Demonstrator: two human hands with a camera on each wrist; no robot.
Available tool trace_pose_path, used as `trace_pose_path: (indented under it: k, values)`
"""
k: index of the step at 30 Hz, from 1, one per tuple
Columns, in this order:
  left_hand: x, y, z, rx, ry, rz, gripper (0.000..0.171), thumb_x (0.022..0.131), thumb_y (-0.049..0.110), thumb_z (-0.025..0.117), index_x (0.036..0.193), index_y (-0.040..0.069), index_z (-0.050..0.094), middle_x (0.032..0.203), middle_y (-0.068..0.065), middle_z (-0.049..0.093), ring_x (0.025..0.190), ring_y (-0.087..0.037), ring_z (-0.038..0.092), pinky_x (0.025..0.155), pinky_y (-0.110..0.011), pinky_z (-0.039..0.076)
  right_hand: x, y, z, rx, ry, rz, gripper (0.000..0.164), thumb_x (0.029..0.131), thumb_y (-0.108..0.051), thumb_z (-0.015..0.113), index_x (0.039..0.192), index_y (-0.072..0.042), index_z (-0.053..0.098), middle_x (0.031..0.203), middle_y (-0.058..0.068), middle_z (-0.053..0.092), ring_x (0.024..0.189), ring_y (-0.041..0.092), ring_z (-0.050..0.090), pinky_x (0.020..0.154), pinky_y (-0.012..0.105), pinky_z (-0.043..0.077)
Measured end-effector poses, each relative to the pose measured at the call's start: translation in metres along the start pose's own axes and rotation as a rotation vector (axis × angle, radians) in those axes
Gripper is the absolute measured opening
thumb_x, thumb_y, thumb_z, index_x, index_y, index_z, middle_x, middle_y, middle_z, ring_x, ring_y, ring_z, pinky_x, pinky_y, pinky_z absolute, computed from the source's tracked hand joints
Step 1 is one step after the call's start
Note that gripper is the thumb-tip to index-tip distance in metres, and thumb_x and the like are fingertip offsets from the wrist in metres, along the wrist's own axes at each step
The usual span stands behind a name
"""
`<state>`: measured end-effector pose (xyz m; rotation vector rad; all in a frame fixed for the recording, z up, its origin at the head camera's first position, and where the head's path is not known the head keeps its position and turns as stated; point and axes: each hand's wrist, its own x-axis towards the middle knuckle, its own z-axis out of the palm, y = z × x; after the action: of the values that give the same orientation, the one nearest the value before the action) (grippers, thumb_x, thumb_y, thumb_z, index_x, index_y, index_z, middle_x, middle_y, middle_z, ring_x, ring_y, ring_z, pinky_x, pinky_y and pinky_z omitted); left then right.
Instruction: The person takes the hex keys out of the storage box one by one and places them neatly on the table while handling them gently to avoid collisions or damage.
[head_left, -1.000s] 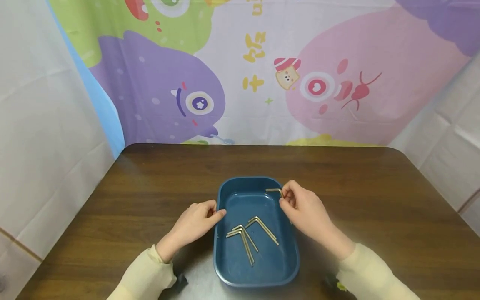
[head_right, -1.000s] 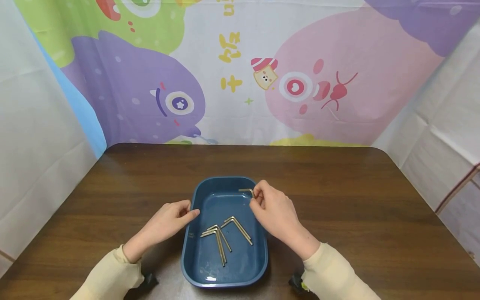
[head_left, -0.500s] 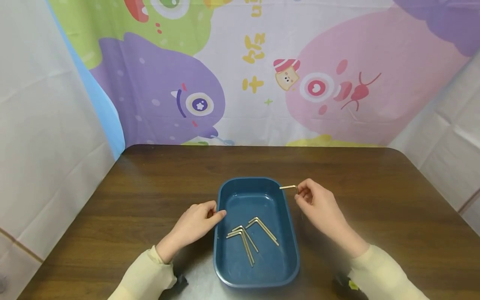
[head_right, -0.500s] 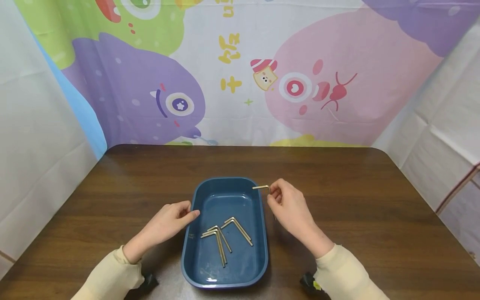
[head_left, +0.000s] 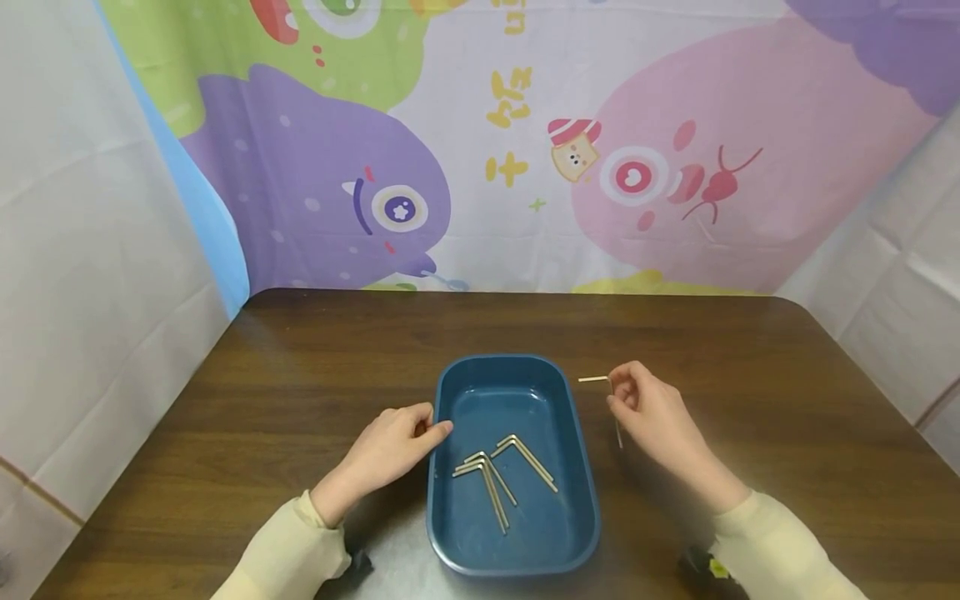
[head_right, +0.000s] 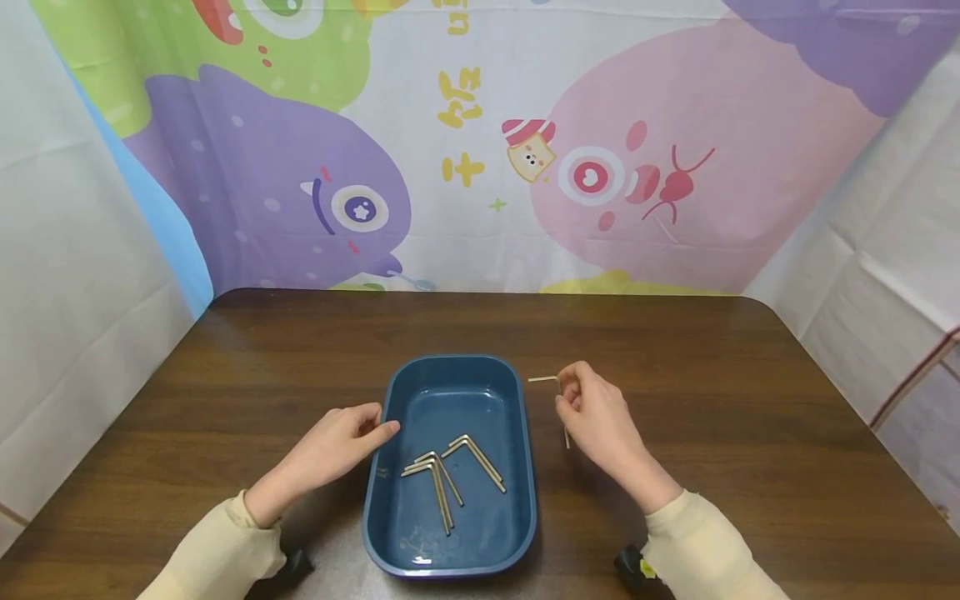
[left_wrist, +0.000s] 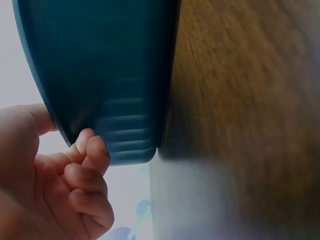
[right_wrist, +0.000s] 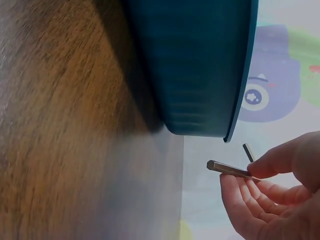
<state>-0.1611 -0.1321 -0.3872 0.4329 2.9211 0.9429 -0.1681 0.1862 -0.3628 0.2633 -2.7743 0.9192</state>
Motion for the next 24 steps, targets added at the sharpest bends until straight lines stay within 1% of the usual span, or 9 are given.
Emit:
trace_pose_path:
  k: [2, 6, 9, 15, 24]
  values:
    - [0.0, 0.0, 0.0, -0.003, 0.002, 0.004, 0.033, 0.087, 0.038, 0.056, 0.062, 0.02, 0.046, 0.049, 0.008, 0.034, 0.045, -0.008, 0.034, 0.046, -0.023, 0.024, 0.0, 0.002, 0.001, 0.001, -0.01, 0.01, 0.02, 0.081, -0.006, 0.061, 0.1, -0.002, 0.055, 0.076, 0.004, 0.057, 0.068, 0.014, 0.053, 0.062, 0.027, 0.043]
    - [0.0, -0.001, 0.0, -0.006, 0.004, 0.006, 0.033, 0.088, 0.038, 0.056, 0.062, 0.019, 0.046, 0.049, 0.008, 0.034, 0.045, -0.008, 0.035, 0.046, -0.023, 0.024, 0.002, 0.006, 0.002, 0.024, -0.059, 0.042, 0.021, 0.08, -0.004, 0.06, 0.099, 0.001, 0.055, 0.077, 0.007, 0.057, 0.065, 0.013, 0.054, 0.057, 0.025, 0.046]
    - [0.0, -0.001, 0.0, -0.008, 0.001, 0.003, 0.033, 0.088, 0.038, 0.056, 0.062, 0.019, 0.046, 0.049, 0.008, 0.034, 0.045, -0.008, 0.034, 0.046, -0.023, 0.024, 0.002, 0.009, 0.004, 0.038, -0.1, 0.059, 0.022, 0.08, -0.002, 0.059, 0.101, 0.004, 0.054, 0.076, 0.007, 0.057, 0.058, 0.011, 0.053, 0.054, 0.024, 0.046]
    - [-0.001, -0.001, 0.0, -0.015, -0.003, -0.002, 0.033, 0.088, 0.038, 0.056, 0.062, 0.019, 0.046, 0.049, 0.008, 0.034, 0.045, -0.008, 0.034, 0.046, -0.023, 0.023, 0.002, 0.016, 0.012, 0.032, -0.13, 0.072, 0.024, 0.08, -0.001, 0.059, 0.103, 0.002, 0.052, 0.07, 0.004, 0.054, 0.049, 0.009, 0.052, 0.055, 0.026, 0.045]
    - [-0.001, -0.001, 0.001, -0.017, 0.0, 0.004, 0.033, 0.088, 0.038, 0.056, 0.062, 0.019, 0.046, 0.049, 0.008, 0.034, 0.045, -0.007, 0.034, 0.046, -0.022, 0.023, -0.001, 0.02, 0.02, 0.011, -0.186, 0.098, 0.024, 0.079, -0.001, 0.058, 0.102, 0.002, 0.051, 0.068, 0.002, 0.054, 0.046, 0.009, 0.052, 0.053, 0.028, 0.043]
